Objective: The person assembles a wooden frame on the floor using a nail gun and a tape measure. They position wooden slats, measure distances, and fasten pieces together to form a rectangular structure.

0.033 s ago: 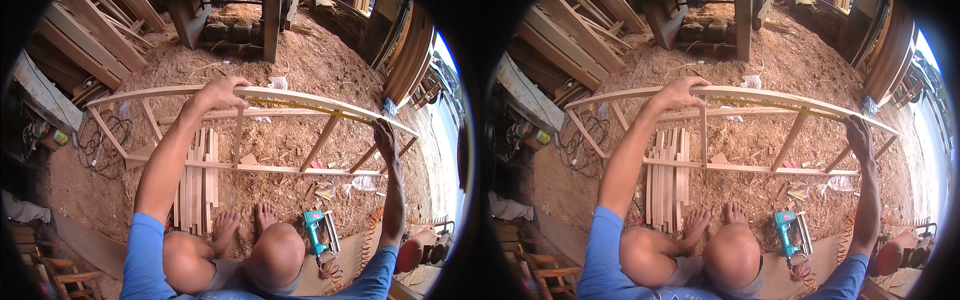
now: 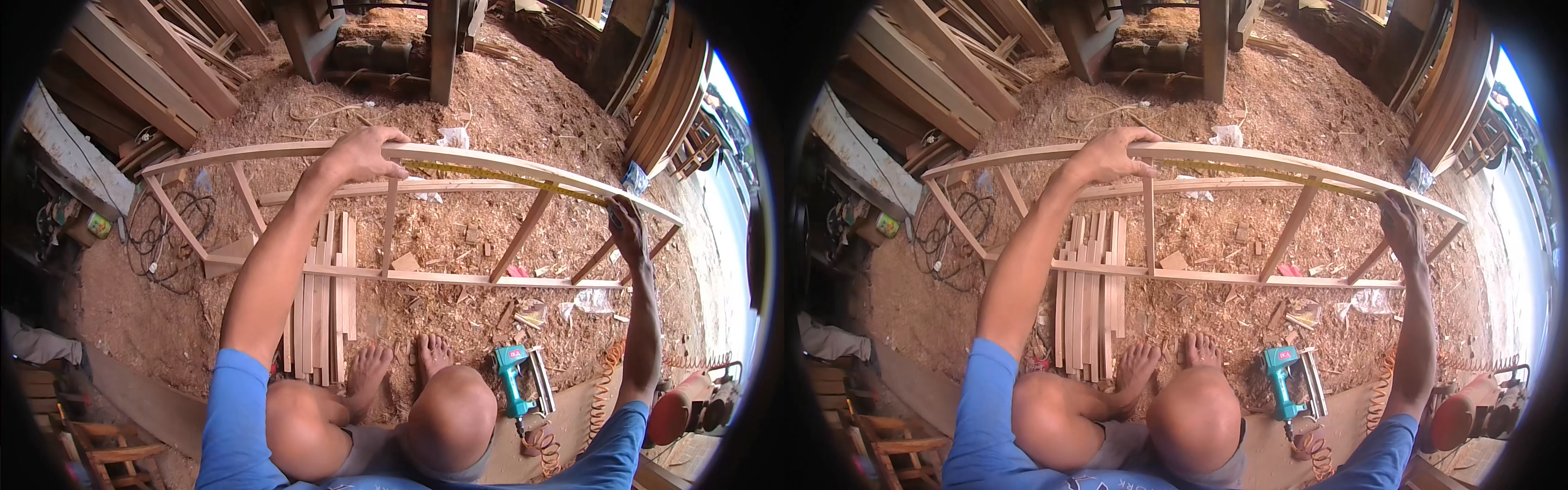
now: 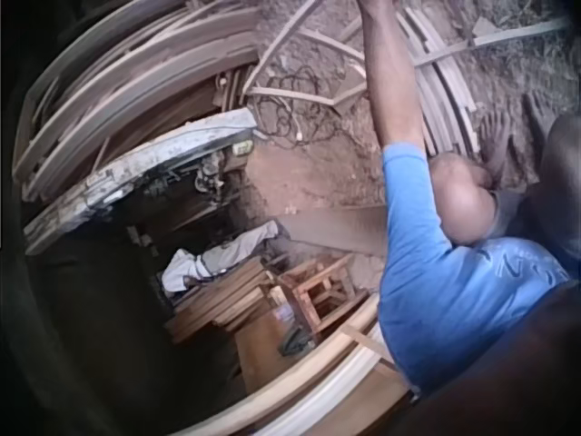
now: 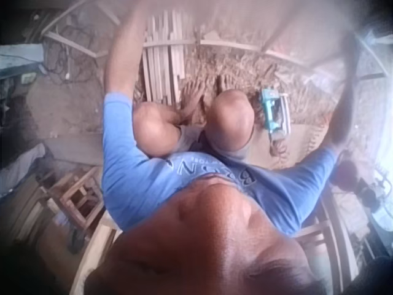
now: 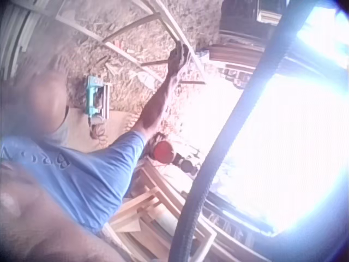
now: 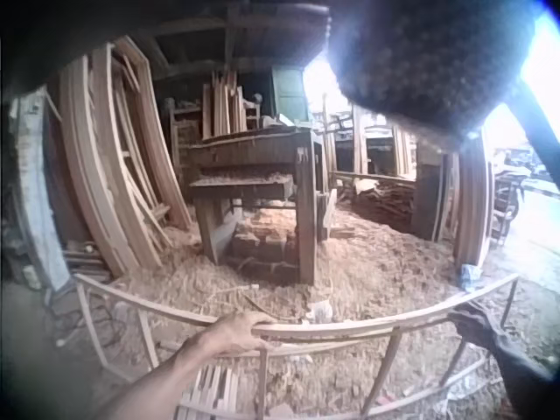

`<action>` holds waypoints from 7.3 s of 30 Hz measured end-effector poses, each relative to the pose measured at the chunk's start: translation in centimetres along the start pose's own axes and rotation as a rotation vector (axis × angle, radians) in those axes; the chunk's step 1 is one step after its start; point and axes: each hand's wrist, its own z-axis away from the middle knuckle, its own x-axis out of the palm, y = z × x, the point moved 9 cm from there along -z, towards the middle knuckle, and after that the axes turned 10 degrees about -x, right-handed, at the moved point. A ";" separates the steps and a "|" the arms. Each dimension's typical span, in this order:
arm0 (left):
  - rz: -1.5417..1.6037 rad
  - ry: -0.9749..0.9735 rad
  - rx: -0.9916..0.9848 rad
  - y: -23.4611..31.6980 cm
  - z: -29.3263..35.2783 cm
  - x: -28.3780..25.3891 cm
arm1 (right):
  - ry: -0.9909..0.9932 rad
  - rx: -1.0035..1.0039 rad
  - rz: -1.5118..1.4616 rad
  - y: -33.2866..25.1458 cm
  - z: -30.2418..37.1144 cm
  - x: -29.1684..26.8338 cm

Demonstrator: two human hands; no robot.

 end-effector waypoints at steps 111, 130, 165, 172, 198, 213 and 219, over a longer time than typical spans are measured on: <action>-0.203 -0.115 -0.070 -1.7 -1.9 0.7 | -0.064 -0.039 -0.117 -1.3 -1.5 -0.3; -0.143 -0.094 -0.090 -1.4 -1.6 0.3 | 0.159 -0.084 0.033 -2.4 -1.3 0.3; -0.214 -0.034 -0.020 0.2 -0.8 -1.2 | 0.144 -0.111 -0.028 -2.1 -1.5 0.4; -0.075 0.054 0.070 0.9 0.4 -1.5 | 0.134 -0.098 -0.017 -2.3 -1.6 0.0; -0.212 0.016 0.271 1.7 0.7 -0.4 | 0.089 -0.096 -0.080 -2.7 -1.5 -0.6; -0.093 -0.062 0.109 1.0 0.7 -0.4 | 0.047 -0.061 -0.095 -2.5 -1.7 -2.0; -0.152 -0.049 0.049 1.2 0.6 -0.6 | 0.000 -0.039 -0.105 -2.4 -2.1 -1.3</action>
